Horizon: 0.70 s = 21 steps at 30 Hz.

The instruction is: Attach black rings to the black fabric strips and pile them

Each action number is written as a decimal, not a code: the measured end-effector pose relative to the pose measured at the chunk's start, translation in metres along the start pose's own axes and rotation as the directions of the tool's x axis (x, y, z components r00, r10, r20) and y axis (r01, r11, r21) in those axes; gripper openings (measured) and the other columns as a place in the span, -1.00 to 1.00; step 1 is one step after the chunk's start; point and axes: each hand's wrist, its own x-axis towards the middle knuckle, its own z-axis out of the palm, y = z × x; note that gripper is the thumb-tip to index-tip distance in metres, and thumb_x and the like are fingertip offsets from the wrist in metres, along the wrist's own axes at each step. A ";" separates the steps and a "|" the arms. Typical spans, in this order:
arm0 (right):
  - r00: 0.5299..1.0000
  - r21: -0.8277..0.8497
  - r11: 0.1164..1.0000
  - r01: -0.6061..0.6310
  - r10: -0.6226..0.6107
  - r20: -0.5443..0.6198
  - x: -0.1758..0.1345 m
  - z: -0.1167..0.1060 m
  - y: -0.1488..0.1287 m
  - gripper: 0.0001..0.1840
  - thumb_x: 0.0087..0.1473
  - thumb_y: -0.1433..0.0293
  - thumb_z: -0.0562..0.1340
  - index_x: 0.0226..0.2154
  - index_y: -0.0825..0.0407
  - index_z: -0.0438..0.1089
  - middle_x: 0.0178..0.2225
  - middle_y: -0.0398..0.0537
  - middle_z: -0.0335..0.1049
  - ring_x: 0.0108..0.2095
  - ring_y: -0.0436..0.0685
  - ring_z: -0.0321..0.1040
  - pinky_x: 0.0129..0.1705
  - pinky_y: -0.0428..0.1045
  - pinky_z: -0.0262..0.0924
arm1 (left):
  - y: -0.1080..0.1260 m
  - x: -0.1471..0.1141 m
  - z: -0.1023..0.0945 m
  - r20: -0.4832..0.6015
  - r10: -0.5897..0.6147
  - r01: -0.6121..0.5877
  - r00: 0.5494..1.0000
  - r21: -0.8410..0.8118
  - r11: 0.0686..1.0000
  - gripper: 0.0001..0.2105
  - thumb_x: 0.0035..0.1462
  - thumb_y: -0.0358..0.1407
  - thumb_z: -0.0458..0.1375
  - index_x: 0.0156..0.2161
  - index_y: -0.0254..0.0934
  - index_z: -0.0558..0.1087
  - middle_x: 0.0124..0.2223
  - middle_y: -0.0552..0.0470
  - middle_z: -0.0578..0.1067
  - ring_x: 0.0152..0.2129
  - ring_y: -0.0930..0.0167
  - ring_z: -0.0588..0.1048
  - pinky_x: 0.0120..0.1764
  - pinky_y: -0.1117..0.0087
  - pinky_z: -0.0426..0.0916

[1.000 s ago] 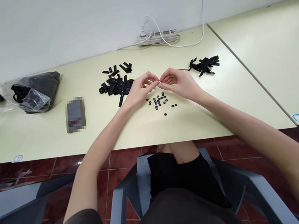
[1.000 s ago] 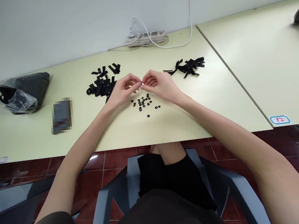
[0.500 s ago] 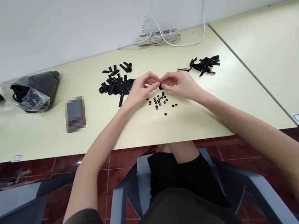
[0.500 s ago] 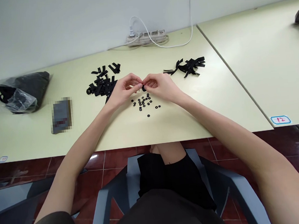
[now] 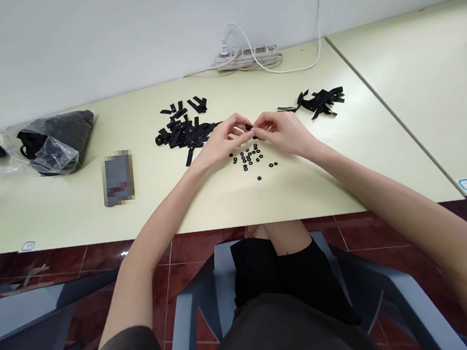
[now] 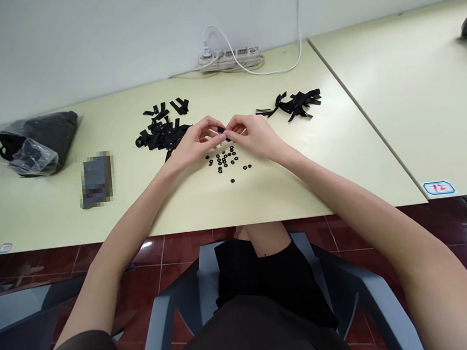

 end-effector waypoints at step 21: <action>1.000 0.061 0.998 -0.019 0.017 0.024 -0.003 0.000 -0.006 -0.51 0.29 -0.14 0.44 -0.25 -0.05 0.60 -0.31 0.01 0.63 -0.23 0.23 0.55 -0.07 0.18 0.44 | -0.004 0.004 0.000 -0.061 0.027 -0.027 0.998 0.000 1.000 -0.75 0.46 -0.04 0.33 -0.16 -0.16 0.55 -0.21 -0.01 0.65 -0.21 0.36 0.63 -0.13 0.30 0.54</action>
